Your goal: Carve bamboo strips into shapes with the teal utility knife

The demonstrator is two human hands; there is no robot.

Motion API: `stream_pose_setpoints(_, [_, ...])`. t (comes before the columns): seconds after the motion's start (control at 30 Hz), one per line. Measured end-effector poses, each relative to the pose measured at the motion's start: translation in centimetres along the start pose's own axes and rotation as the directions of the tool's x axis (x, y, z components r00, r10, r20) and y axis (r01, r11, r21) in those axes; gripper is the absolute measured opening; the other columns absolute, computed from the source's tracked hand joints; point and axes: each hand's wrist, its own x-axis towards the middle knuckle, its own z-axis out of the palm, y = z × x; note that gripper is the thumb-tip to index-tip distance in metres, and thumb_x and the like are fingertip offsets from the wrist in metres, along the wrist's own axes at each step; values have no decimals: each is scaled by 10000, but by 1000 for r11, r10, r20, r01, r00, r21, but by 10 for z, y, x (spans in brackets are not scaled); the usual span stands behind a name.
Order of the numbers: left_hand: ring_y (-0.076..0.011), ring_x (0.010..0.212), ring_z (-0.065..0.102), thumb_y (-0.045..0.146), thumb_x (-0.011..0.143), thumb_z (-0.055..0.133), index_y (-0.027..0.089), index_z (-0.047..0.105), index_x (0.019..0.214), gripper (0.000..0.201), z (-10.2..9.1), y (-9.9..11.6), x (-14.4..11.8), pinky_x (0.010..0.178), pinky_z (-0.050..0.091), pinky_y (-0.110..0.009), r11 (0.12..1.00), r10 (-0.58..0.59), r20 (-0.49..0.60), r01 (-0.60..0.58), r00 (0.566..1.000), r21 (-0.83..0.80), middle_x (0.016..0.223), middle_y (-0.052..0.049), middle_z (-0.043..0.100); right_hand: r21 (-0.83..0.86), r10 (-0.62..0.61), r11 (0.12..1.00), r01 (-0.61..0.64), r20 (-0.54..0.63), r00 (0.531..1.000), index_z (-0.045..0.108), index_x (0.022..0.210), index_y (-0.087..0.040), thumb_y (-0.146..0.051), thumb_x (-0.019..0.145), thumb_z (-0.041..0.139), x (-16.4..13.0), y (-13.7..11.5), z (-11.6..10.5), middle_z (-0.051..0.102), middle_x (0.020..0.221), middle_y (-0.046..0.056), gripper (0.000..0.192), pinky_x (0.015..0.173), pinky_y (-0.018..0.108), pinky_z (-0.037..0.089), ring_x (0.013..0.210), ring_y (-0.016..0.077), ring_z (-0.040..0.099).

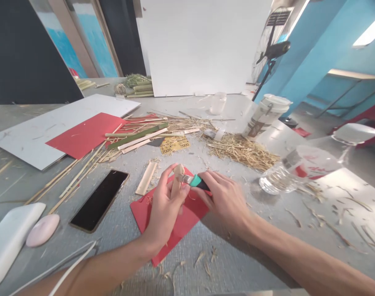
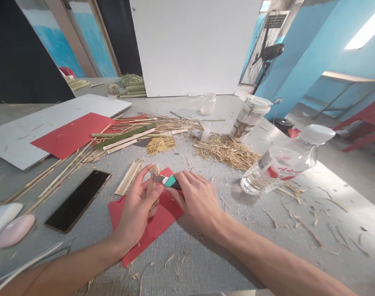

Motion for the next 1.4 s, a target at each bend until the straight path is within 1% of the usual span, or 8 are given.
stream_pose_setpoints(0.2, [-79,559,351,430,1007,727,403,476,1551,600,-3,1,2,471,311,-179,993,-47,30,50,998,-109,774,72,451,280,159,949,-147,-20,987,491,859,-241,-444,1104,448,2,10,-1,557,681,-39,322,578,280,328,573,136,462])
stream_pose_setpoints(0.4, [-87,569,381,441,999,728,400,457,1570,633,-5,2,6,462,321,-172,990,-79,49,84,996,-116,774,63,499,559,285,776,-292,103,953,503,787,-231,-510,1040,564,8,17,4,474,675,-53,382,578,288,327,628,133,425])
stream_pose_setpoints(0.5, [-91,576,386,460,997,725,379,450,1576,646,-4,5,5,454,308,-180,983,-109,100,122,989,-135,789,56,508,787,284,461,-410,307,908,623,927,-211,-501,959,698,9,9,-1,458,673,-71,301,541,278,328,587,119,402])
stream_pose_setpoints(0.6, [-107,636,452,498,984,741,360,418,1608,715,-2,8,1,500,359,-195,980,-115,176,141,978,-138,818,40,552,868,123,69,-492,482,868,680,1064,-205,-492,926,755,6,-4,-7,508,683,-74,327,472,249,290,518,86,363])
stream_pose_setpoints(0.7, [-145,720,567,498,953,776,351,308,1686,882,-1,7,-2,652,515,-275,964,-180,278,225,944,-140,918,2,659,840,-12,-82,-537,538,843,725,958,-182,-440,924,762,2,-13,-6,652,748,-13,263,422,222,290,508,77,456])
stream_pose_setpoints(0.8, [-196,686,645,536,922,789,323,190,1734,1031,-2,2,-3,726,587,-387,911,-291,369,373,883,-175,849,6,674,829,-66,-153,-538,535,842,744,863,-171,-380,933,754,-3,-16,-1,670,698,-7,221,404,198,326,505,79,518])
stream_pose_setpoints(0.97, [-245,688,722,587,937,768,233,49,1753,1143,-4,-1,-1,738,587,-385,865,-341,455,464,822,-191,712,22,680,820,-68,-261,-509,510,857,780,1125,-178,-319,958,753,-4,-13,5,704,708,-20,221,429,188,404,495,76,545])
stream_pose_setpoints(1.4, [-252,716,739,557,944,755,189,-69,1748,1209,-6,3,-1,756,588,-386,861,-341,491,476,802,-180,739,18,693,791,-87,-290,-539,539,838,790,1073,-199,-277,996,729,0,-14,0,720,770,-11,126,454,163,437,563,73,598])
